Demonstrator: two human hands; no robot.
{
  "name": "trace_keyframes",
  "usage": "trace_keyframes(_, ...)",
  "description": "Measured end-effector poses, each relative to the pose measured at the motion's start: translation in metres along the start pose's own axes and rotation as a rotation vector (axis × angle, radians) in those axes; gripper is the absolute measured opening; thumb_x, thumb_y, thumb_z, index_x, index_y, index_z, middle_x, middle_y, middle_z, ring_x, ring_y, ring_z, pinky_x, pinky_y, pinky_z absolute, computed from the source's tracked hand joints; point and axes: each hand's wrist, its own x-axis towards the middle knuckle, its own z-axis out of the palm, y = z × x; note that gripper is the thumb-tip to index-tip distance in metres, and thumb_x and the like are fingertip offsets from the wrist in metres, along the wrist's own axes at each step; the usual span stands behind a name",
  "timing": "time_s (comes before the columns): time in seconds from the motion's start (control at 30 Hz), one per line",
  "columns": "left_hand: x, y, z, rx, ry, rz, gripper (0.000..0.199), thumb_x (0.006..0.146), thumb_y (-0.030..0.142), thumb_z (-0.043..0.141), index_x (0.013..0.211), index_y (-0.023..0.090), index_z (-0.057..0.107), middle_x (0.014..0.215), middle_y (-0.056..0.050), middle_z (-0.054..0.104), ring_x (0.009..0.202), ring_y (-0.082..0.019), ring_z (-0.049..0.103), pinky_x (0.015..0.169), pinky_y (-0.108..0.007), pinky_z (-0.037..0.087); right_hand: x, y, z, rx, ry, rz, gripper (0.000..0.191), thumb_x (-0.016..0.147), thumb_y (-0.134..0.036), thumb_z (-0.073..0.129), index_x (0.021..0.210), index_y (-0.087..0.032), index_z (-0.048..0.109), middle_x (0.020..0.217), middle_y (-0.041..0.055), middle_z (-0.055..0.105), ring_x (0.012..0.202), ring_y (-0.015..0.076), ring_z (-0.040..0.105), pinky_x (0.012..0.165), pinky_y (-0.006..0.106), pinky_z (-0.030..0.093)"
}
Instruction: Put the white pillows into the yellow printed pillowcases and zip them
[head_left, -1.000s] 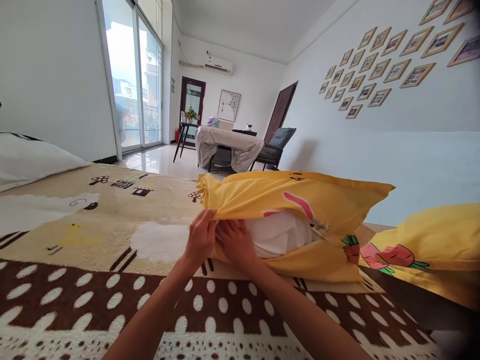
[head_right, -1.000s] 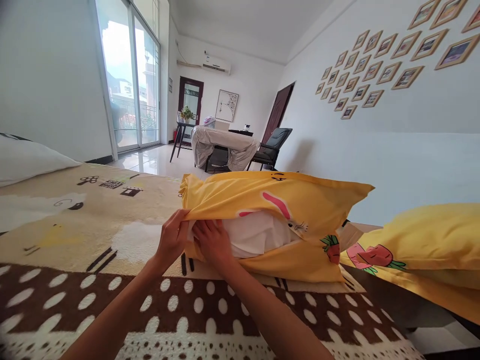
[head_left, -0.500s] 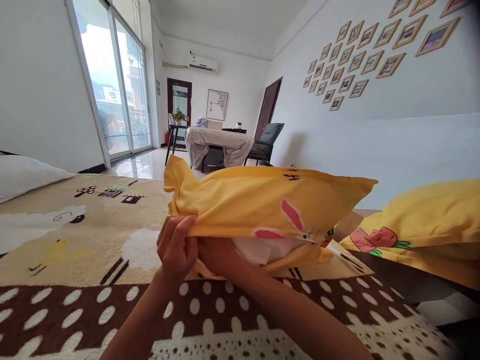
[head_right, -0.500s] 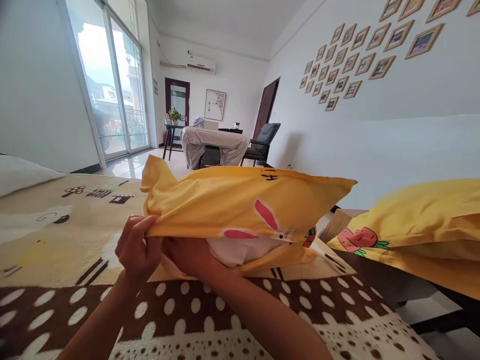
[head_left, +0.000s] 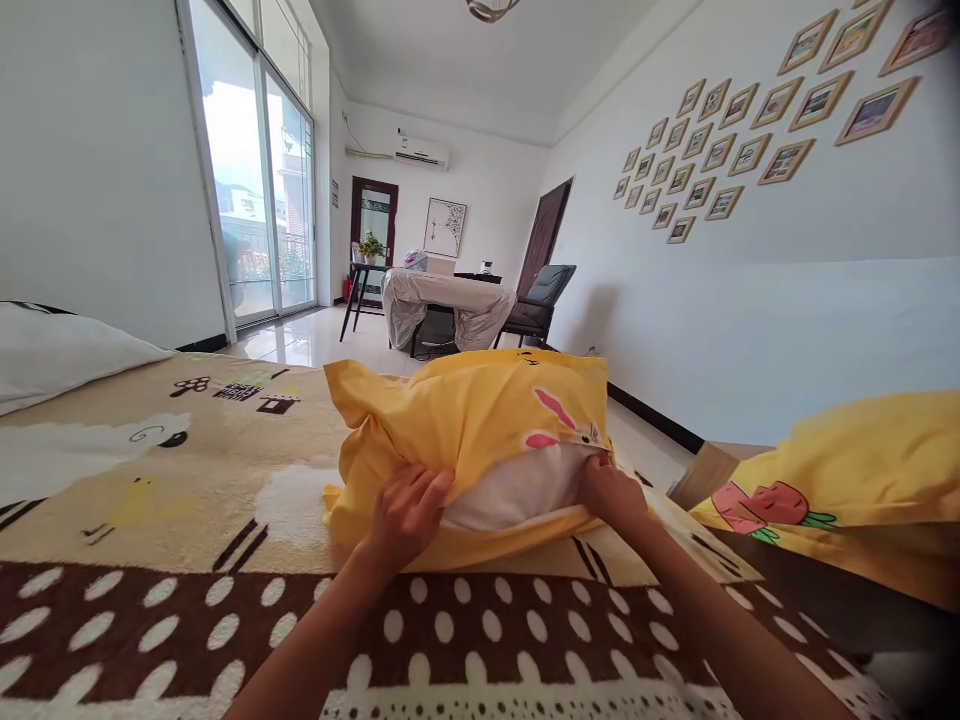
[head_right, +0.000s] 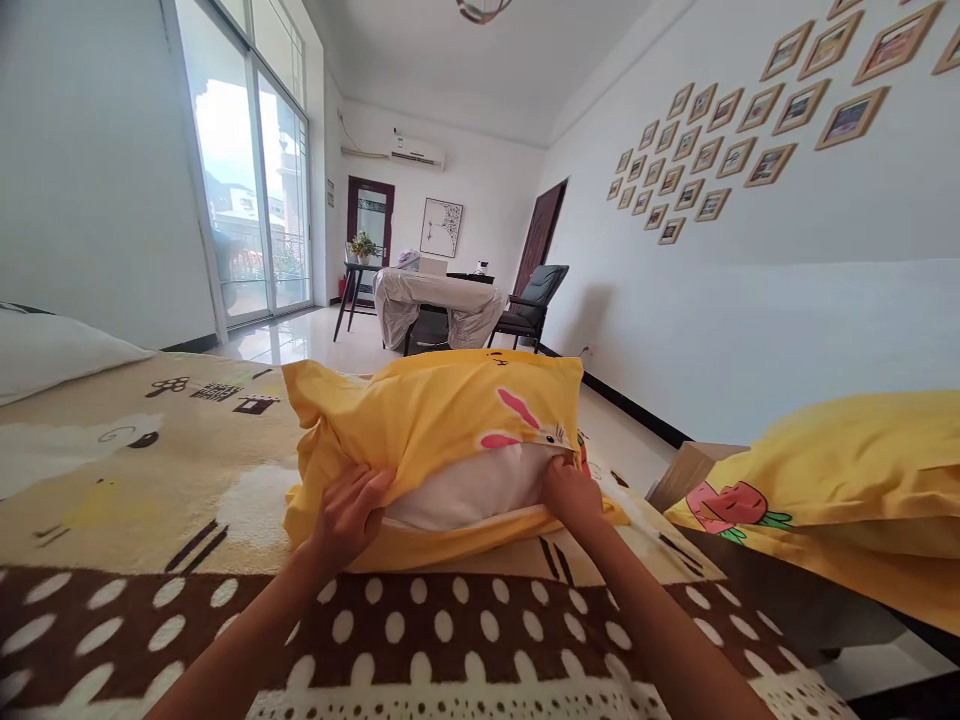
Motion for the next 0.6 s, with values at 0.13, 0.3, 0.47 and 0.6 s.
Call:
trace_keyframes(0.13,0.013,0.025,-0.012,0.061,-0.148,0.076,0.017,0.082,0.011,0.044,0.094,0.013,0.055,0.057,-0.001,0.056,0.054,-0.017,0.052,0.053,-0.029,0.039,0.006,0.018,-0.016,0.013,-0.012,0.106,0.032,0.088,-0.022,0.039,0.107,-0.010,0.062,0.102,0.0210,0.067,0.093,0.0329,0.066,0.071,0.039,0.047)
trace_keyframes(0.3,0.019,0.028,-0.015,0.222,-0.406,-0.079,0.025,0.069,0.003,0.049,0.089,0.017,0.056,0.070,-0.002,0.060,0.066,-0.021,0.056,0.062,-0.034,0.042,-0.014,0.032,-0.014,0.001,-0.009,0.096,0.038,0.089,-0.016,0.033,0.103,-0.010,0.068,0.099,0.0233,0.068,0.093,0.0343,0.066,0.072,0.039,0.046)
trace_keyframes(0.47,0.006,-0.021,-0.010,0.452,-0.406,-0.417,0.022,0.072,0.005,0.048,0.088,0.017,0.057,0.087,-0.009,0.060,0.087,-0.028,0.054,0.077,-0.041,0.040,-0.054,0.031,-0.006,-0.097,-0.052,0.000,0.033,0.089,-0.018,0.038,0.095,-0.012,0.070,0.093,0.0204,0.070,0.087,0.0345,0.068,0.067,0.038,0.046)
trace_keyframes(0.6,-0.021,-0.067,-0.008,0.398,-0.298,-0.876,0.019,0.071,0.011,0.047,0.086,0.016,0.058,0.093,-0.013,0.060,0.088,-0.028,0.053,0.070,-0.037,0.037,-0.099,0.010,-0.010,-0.127,-0.035,-0.127,0.036,0.092,-0.024,0.036,0.084,-0.014,0.069,0.084,0.0166,0.071,0.080,0.0318,0.069,0.064,0.037,0.047)
